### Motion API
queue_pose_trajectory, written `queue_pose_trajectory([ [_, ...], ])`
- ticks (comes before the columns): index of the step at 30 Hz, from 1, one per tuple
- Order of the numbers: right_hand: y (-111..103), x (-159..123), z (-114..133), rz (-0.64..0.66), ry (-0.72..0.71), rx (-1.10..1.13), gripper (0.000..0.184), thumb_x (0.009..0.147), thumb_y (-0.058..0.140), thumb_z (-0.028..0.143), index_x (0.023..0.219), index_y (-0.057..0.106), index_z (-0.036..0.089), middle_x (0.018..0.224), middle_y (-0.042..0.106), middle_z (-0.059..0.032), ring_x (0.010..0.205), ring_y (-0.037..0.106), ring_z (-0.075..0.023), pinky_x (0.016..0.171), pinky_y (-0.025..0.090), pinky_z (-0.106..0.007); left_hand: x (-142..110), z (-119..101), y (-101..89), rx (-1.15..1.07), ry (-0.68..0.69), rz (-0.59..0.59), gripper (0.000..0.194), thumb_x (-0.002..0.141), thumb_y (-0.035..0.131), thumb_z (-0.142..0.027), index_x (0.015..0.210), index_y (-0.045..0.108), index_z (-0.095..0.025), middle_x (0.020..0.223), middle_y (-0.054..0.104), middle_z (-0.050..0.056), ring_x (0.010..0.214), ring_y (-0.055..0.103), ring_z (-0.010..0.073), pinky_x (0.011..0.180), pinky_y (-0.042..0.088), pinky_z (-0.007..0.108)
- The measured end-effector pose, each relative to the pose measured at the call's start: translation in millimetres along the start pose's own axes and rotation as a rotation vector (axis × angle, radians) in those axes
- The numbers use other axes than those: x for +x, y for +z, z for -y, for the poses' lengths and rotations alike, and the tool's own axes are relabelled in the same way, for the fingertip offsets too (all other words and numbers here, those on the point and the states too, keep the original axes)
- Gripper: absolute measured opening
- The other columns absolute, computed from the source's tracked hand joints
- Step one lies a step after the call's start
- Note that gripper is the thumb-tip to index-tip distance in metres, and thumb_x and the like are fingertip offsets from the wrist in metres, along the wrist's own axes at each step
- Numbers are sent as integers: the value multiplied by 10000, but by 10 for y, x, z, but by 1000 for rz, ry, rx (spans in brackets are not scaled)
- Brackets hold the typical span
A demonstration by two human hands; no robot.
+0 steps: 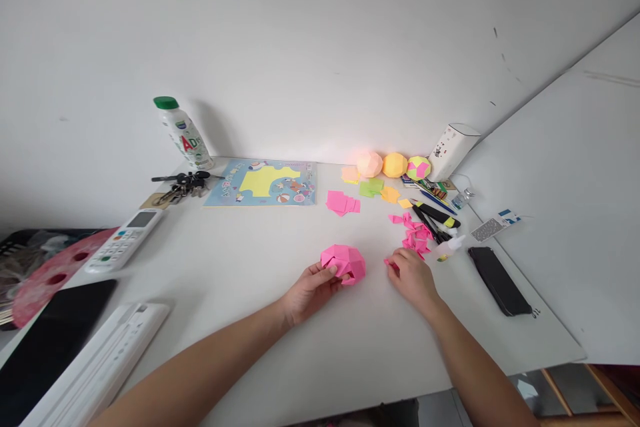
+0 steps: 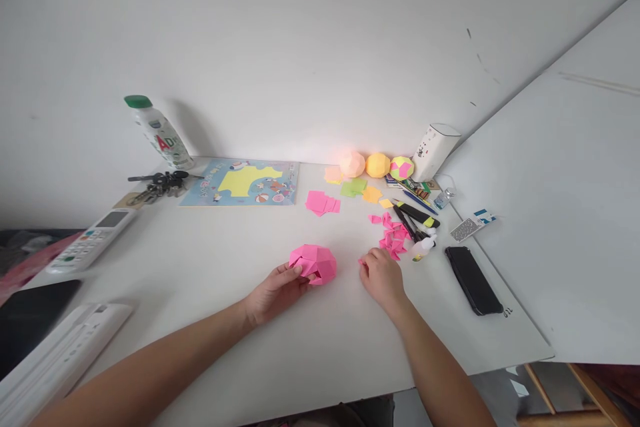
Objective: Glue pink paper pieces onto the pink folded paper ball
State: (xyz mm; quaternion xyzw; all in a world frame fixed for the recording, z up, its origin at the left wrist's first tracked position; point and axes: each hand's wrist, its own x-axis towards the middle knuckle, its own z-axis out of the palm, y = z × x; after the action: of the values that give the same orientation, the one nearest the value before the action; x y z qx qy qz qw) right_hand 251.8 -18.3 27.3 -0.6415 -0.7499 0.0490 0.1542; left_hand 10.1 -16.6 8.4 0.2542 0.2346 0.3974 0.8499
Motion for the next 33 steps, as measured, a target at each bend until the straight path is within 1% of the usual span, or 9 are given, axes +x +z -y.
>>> queue_pose_trajectory([
  [3, 1, -5, 45, -16, 11, 126, 158, 849, 469, 236, 744, 581, 199, 860, 658, -56, 807, 599, -188, 658, 475, -280, -5, -6, 22, 4, 29, 21, 221, 767, 677, -297, 929, 668, -148, 930, 674, 94, 976, 606, 228, 992, 374, 391],
  [6, 0, -24, 118, 58, 89, 555, 189, 866, 484, 345, 780, 559, 193, 1002, 654, -66, 801, 625, -159, 695, 506, -270, -12, -8, 44, -1, 55, 36, 306, 750, 692, -246, 1039, 644, -159, 1086, 651, 108, 1074, 574, 250, 1033, 340, 410],
  [8, 12, -39, 168, 131, 150, 854, 225, 852, 518, 403, 802, 561, 188, 1092, 634, -83, 875, 630, -173, 759, 510, -289, -13, 0, 47, -5, 64, 18, 317, 732, 704, -201, 1041, 645, -166, 1125, 639, 103, 1097, 565, 251, 1047, 329, 417],
  [11, 38, -51, 224, 220, 149, 1042, 237, 841, 548, 421, 800, 567, 187, 1133, 627, -88, 994, 603, -195, 865, 477, -319, -14, 27, 40, 15, 68, -53, 313, 708, 720, -162, 1013, 653, -173, 1133, 639, 92, 1087, 572, 240, 1056, 325, 420],
  [15, 53, -52, 248, 257, 114, 1098, 242, 838, 562, 419, 770, 563, 186, 1145, 626, -85, 1030, 589, -202, 901, 448, -324, -37, 71, 40, 99, 97, -117, 342, 710, 727, -205, 1038, 634, -193, 1176, 620, 83, 1120, 553, 242, 1051, 335, 420],
  [20, 56, -54, 231, 234, 103, 1085, 207, 849, 550, 378, 783, 576, 184, 1095, 620, -73, 977, 586, -190, 849, 450, -300, -64, 110, 51, 281, 132, -186, 469, 723, 719, -275, 1159, 557, -212, 1220, 596, 94, 1160, 526, 242, 1033, 363, 407],
  [23, 71, -52, 213, 177, 111, 1023, 210, 837, 561, 378, 759, 565, 183, 1033, 611, -61, 910, 582, -180, 796, 453, -281, -55, 143, 34, 371, 196, -235, 465, 711, 722, -309, 1136, 561, -213, 1208, 603, 91, 1149, 533, 235, 1019, 387, 389],
  [29, 89, -56, 200, 160, 129, 1033, 210, 827, 564, 375, 743, 564, 183, 988, 611, -53, 837, 571, -173, 751, 451, -281, -47, 197, -10, 550, 259, -183, 341, 772, 644, -371, 1060, 571, -203, 1125, 619, 95, 1090, 562, 233, 984, 420, 390],
  [33, 106, -65, 204, 162, 155, 1051, 221, 810, 572, 378, 710, 568, 182, 941, 633, -53, 817, 580, -183, 731, 460, -295, -80, 199, -18, 783, 445, -135, 249, 815, 587, -343, 1024, 579, -207, 1087, 583, 90, 1035, 553, 217, 939, 433, 377],
])
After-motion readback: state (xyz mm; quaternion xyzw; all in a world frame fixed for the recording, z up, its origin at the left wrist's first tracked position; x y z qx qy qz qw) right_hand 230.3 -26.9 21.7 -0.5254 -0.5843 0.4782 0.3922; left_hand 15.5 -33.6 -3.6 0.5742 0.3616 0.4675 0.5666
